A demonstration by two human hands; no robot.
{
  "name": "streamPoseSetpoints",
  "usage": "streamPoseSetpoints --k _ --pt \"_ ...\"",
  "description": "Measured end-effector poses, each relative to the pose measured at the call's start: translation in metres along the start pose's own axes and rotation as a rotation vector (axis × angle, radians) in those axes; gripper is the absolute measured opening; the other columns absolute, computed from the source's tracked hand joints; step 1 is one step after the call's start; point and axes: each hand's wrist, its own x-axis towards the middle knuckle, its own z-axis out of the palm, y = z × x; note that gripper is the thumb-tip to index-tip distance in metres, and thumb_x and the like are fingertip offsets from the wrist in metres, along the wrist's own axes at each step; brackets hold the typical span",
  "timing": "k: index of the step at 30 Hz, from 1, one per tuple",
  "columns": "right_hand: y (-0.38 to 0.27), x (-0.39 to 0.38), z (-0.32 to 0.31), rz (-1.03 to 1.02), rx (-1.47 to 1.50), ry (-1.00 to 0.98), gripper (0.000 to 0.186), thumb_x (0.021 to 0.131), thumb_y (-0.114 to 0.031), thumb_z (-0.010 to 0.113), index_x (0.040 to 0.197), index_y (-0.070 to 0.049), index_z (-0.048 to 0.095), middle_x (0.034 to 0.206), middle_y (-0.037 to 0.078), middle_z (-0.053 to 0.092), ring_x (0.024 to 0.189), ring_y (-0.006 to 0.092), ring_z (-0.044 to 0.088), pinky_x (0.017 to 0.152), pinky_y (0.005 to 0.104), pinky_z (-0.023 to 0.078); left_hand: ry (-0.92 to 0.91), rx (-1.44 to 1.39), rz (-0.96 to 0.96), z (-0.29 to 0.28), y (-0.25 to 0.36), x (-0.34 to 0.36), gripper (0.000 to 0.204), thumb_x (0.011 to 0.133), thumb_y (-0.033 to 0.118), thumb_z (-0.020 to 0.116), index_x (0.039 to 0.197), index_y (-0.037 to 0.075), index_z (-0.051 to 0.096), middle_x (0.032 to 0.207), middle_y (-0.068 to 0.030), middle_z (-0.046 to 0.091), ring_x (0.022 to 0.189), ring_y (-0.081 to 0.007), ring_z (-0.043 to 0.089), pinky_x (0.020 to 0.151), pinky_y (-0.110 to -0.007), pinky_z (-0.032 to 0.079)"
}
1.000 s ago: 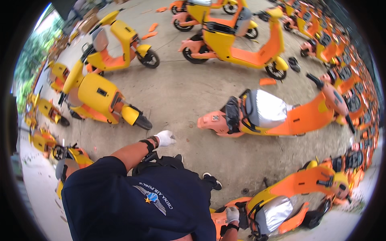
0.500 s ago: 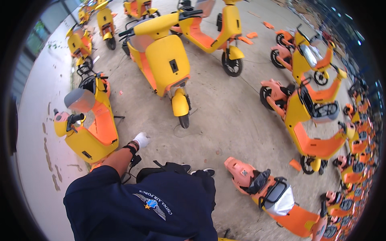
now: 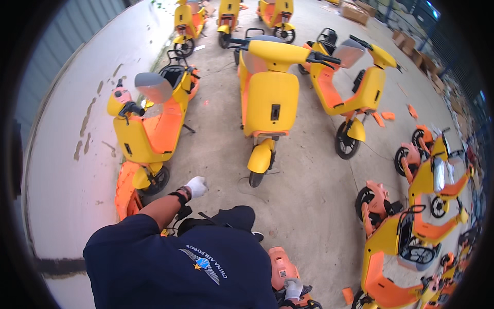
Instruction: The person adjusts the latching mechanism on the underside of a scooter seat, repeatedly opening and closing the seat by hand to check the fit.
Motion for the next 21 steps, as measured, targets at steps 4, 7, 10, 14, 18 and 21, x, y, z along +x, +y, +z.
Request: streamPoseSetpoints --k 4,7,10,14,18,21 --pt "-0.058 0.037 -0.021 0.080 0.115 0.059 0.017 0.077 0.002 0.048 0.086 0.005 0.063 0.078 0.014 0.066 0.065 0.0204 0.065 0.057 0.0282 0.053 -0.070 -0.318 -0.013 -0.013 0.079 0.004 0.020 0.073 0.014 0.054 0.081 0.000 0.065 0.075 -0.0201 0.065 0.069 -0.0321 0.065 0.065 -0.038 0.051" --pt "-0.093 0.055 -0.023 0.034 0.121 0.058 0.016 0.078 0.002 0.049 0.086 0.005 0.062 0.080 0.016 0.067 0.069 0.0221 0.066 0.061 0.0290 0.053 -0.088 -0.477 -0.178 -0.007 0.094 0.006 0.019 0.075 0.013 0.051 0.078 -0.001 0.064 0.070 -0.0168 0.065 0.059 -0.0242 0.064 0.057 -0.035 0.051" --pt "-0.089 0.074 -0.025 -0.036 0.094 -0.101 0.016 0.077 -0.001 0.052 0.086 0.007 0.062 0.076 0.016 0.066 0.069 0.0230 0.064 0.064 0.0317 0.052 -0.118 -0.505 -0.420 0.001 0.076 0.018 0.018 0.078 0.011 0.051 0.076 0.000 0.065 0.064 -0.0119 0.063 0.054 -0.0201 0.063 0.051 -0.033 0.051" --pt "-0.035 0.106 -0.065 -0.568 -0.818 -0.244 0.019 0.079 -0.003 0.048 0.086 0.007 0.062 0.081 0.018 0.066 0.072 0.0244 0.065 0.069 0.0320 0.053 -0.156 -0.033 -0.185 0.004 0.079 0.103 0.014 0.075 0.012 0.057 0.072 0.004 0.068 0.068 -0.0137 0.066 0.064 -0.0261 0.065 0.060 -0.036 0.053" --pt "-0.121 0.130 -0.071 -0.166 -0.528 -0.174 0.019 0.079 -0.003 0.047 0.086 0.007 0.062 0.081 0.018 0.066 0.072 0.0246 0.065 0.069 0.0322 0.053 -0.109 -0.068 0.053 -0.031 0.178 0.176 0.015 0.072 0.013 0.058 0.075 0.006 0.070 0.077 -0.0151 0.067 0.076 -0.0298 0.065 0.072 -0.038 0.052" --pt "-0.198 0.150 -0.067 -0.080 -0.406 -0.223 0.020 0.079 -0.003 0.047 0.086 0.007 0.062 0.082 0.018 0.066 0.072 0.0248 0.065 0.069 0.0323 0.053 -0.082 0.483 0.560 0.005 0.173 0.221 0.020 0.074 0.016 0.055 0.080 0.005 0.070 0.082 -0.0158 0.067 0.081 -0.0343 0.064 0.077 -0.040 0.051"
